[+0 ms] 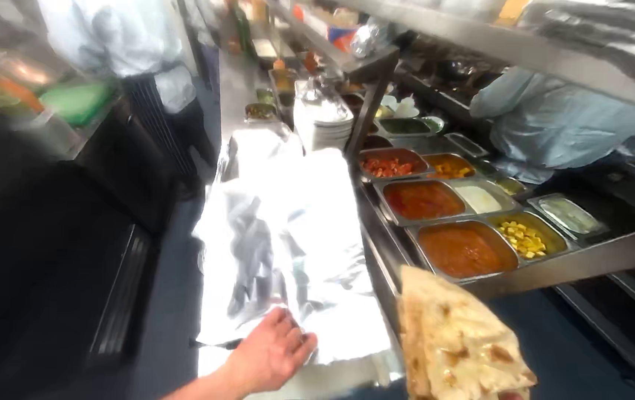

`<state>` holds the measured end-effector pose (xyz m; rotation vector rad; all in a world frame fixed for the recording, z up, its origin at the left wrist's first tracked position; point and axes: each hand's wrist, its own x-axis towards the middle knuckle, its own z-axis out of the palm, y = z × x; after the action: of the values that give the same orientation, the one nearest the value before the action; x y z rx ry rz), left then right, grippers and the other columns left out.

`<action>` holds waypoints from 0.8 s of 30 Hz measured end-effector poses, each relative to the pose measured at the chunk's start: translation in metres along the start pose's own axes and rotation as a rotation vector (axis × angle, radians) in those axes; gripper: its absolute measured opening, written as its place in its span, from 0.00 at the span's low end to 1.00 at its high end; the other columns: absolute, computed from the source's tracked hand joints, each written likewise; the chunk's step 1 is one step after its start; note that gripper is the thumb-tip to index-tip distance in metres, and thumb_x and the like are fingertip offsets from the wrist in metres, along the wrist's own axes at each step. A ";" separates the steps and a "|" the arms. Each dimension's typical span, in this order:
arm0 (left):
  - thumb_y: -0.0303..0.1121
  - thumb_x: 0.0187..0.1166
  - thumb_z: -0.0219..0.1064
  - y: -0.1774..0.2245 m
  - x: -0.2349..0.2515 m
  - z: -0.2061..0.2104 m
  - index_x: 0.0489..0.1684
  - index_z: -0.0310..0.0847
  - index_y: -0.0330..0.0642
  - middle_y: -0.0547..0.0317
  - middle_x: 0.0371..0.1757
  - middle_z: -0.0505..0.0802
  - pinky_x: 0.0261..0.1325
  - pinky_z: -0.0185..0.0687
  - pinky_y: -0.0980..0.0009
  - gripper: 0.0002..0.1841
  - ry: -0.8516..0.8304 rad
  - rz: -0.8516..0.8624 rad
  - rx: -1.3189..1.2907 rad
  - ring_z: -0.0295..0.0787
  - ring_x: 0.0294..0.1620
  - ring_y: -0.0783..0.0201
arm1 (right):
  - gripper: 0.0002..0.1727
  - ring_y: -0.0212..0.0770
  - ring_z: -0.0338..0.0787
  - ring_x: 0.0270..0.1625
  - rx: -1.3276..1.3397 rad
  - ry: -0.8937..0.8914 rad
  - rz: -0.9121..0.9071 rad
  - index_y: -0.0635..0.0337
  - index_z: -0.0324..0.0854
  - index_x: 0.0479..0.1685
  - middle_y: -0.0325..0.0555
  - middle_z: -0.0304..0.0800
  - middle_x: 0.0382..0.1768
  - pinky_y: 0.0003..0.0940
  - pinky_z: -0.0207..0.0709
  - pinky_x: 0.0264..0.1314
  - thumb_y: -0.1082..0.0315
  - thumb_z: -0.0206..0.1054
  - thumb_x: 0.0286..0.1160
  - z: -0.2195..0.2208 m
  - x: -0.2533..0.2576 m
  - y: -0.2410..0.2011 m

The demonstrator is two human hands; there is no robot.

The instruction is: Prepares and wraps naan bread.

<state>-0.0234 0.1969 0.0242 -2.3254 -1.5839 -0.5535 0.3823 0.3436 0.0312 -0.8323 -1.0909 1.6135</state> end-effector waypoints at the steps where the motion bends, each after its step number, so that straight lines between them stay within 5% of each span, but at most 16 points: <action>1: 0.37 0.86 0.57 0.016 -0.016 0.016 0.60 0.88 0.59 0.62 0.38 0.94 0.60 0.85 0.55 0.14 -0.032 -0.038 -0.024 0.92 0.42 0.59 | 0.13 0.30 0.95 0.53 -0.083 0.037 -0.034 0.41 0.86 0.57 0.32 0.98 0.49 0.33 0.89 0.62 0.51 0.66 0.82 0.012 0.001 -0.023; 6: 0.32 0.81 0.64 0.085 -0.075 0.071 0.62 0.88 0.57 0.56 0.47 0.95 0.59 0.88 0.50 0.16 -0.240 -0.176 -0.212 0.94 0.51 0.53 | 0.15 0.15 0.92 0.48 -0.302 -0.228 -0.015 0.33 0.84 0.55 0.16 0.96 0.45 0.15 0.85 0.54 0.66 0.69 0.73 0.060 0.029 -0.079; 9: 0.30 0.78 0.66 0.113 -0.100 0.085 0.64 0.88 0.57 0.54 0.42 0.95 0.57 0.89 0.49 0.18 -0.293 -0.260 -0.234 0.94 0.49 0.51 | 0.21 0.21 0.94 0.45 -0.350 -0.383 0.198 0.39 0.89 0.54 0.23 0.98 0.44 0.21 0.89 0.50 0.62 0.80 0.56 0.110 0.063 -0.046; 12: 0.31 0.77 0.68 0.132 -0.117 0.079 0.52 0.90 0.55 0.56 0.42 0.95 0.52 0.89 0.49 0.11 -0.225 -0.362 -0.179 0.94 0.49 0.53 | 0.28 0.29 0.93 0.39 -0.559 -0.618 0.558 0.51 0.83 0.57 0.34 0.95 0.39 0.30 0.90 0.44 0.63 0.79 0.48 0.176 0.094 0.026; 14: 0.32 0.80 0.66 0.146 -0.129 0.075 0.54 0.89 0.54 0.59 0.43 0.95 0.46 0.92 0.51 0.10 -0.233 -0.400 -0.160 0.95 0.45 0.56 | 0.31 0.32 0.92 0.40 -0.657 -0.888 0.709 0.55 0.80 0.65 0.38 0.94 0.42 0.34 0.89 0.45 0.63 0.77 0.53 0.208 0.107 0.093; 16: 0.30 0.84 0.60 0.159 -0.144 0.073 0.65 0.86 0.47 0.55 0.51 0.95 0.52 0.91 0.56 0.16 -0.304 -0.391 -0.154 0.94 0.51 0.55 | 0.26 0.38 0.92 0.45 -0.752 -1.140 0.712 0.58 0.81 0.67 0.47 0.93 0.50 0.41 0.88 0.52 0.67 0.75 0.66 0.232 0.111 0.150; 19: 0.29 0.82 0.58 0.165 -0.154 0.064 0.52 0.89 0.43 0.55 0.47 0.94 0.51 0.90 0.59 0.12 -0.257 -0.418 -0.130 0.93 0.49 0.55 | 0.23 0.51 0.90 0.59 -1.056 -1.385 0.583 0.60 0.82 0.69 0.58 0.90 0.59 0.56 0.80 0.67 0.64 0.76 0.75 0.255 0.119 0.202; 24: 0.31 0.82 0.59 0.145 -0.131 0.044 0.50 0.88 0.48 0.54 0.46 0.93 0.49 0.88 0.53 0.11 -0.119 -0.562 -0.054 0.92 0.48 0.51 | 0.27 0.57 0.88 0.65 -1.274 -1.496 0.514 0.60 0.75 0.74 0.62 0.87 0.62 0.62 0.75 0.72 0.58 0.73 0.80 0.264 0.115 0.202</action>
<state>0.0755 0.0543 -0.0767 -1.9599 -2.3201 -0.5831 0.0443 0.3612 -0.0635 -0.5034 -3.3855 1.7692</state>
